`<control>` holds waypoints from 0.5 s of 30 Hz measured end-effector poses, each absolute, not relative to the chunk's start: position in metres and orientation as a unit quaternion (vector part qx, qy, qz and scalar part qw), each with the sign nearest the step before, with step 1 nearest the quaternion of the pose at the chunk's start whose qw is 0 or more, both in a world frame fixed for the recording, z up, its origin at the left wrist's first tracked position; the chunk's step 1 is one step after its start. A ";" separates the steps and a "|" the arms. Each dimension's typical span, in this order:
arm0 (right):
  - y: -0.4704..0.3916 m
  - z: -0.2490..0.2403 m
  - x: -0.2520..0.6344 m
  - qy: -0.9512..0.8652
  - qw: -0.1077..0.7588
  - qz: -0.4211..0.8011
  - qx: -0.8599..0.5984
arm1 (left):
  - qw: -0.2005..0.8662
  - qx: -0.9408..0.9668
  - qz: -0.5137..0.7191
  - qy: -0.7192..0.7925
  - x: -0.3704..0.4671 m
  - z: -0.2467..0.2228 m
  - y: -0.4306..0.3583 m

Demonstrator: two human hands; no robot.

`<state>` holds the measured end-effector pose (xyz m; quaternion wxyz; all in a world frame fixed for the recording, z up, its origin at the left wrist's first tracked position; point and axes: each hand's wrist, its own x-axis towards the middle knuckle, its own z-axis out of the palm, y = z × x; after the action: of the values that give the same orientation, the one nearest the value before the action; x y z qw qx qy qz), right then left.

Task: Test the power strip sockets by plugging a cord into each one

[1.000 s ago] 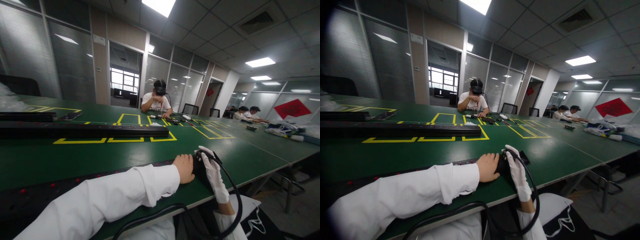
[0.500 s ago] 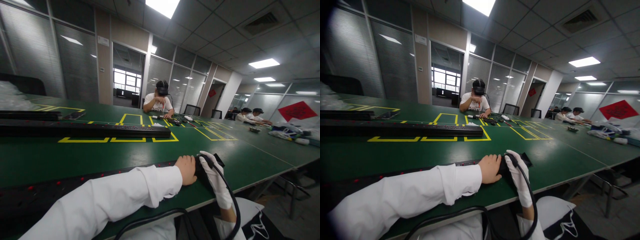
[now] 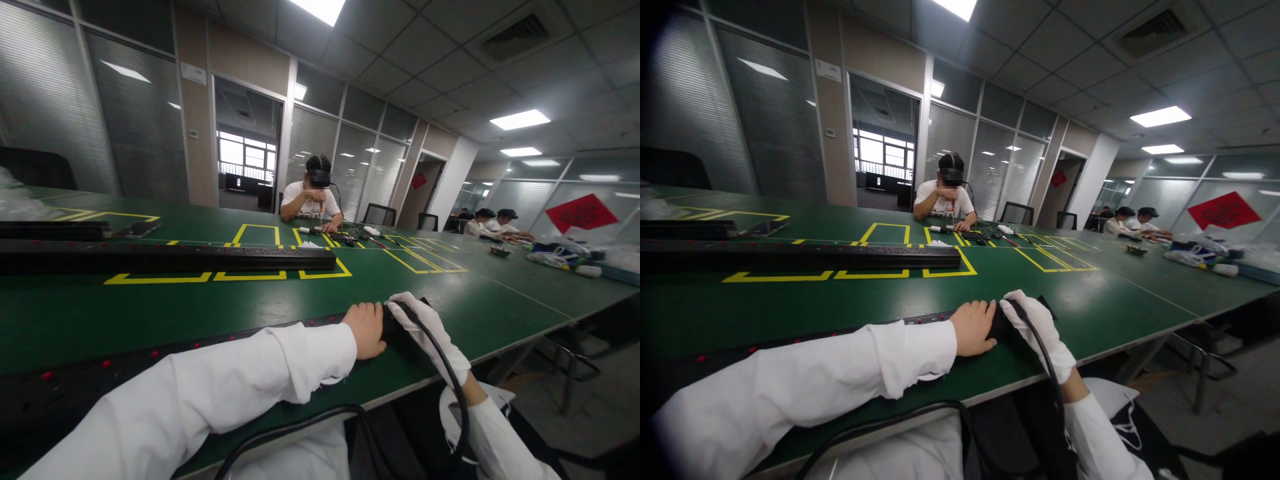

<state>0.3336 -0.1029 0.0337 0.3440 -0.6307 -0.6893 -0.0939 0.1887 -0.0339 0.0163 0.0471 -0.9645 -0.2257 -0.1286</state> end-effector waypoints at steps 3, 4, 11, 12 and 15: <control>-0.106 0.030 0.327 -0.677 0.387 -0.109 -0.616 | 0.048 -0.964 -0.128 -0.227 0.189 0.016 -0.035; -0.108 0.027 0.324 -0.672 0.396 -0.113 -0.616 | 0.049 -0.964 -0.128 -0.227 0.189 0.017 -0.035; -0.113 0.012 0.310 -0.649 0.414 -0.137 -0.623 | 0.051 -0.963 -0.130 -0.229 0.186 0.019 -0.036; -0.111 0.012 0.309 -0.647 0.415 -0.139 -0.624 | 0.051 -0.963 -0.130 -0.230 0.186 0.019 -0.036; -0.111 0.011 0.305 -0.640 0.419 -0.151 -0.626 | 0.053 -0.962 -0.131 -0.233 0.185 0.020 -0.037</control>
<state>0.3052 -0.1109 0.0110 0.4193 -0.6261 -0.6397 -0.1515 0.1854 -0.0370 0.0201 0.0525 -0.9622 -0.2332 -0.1306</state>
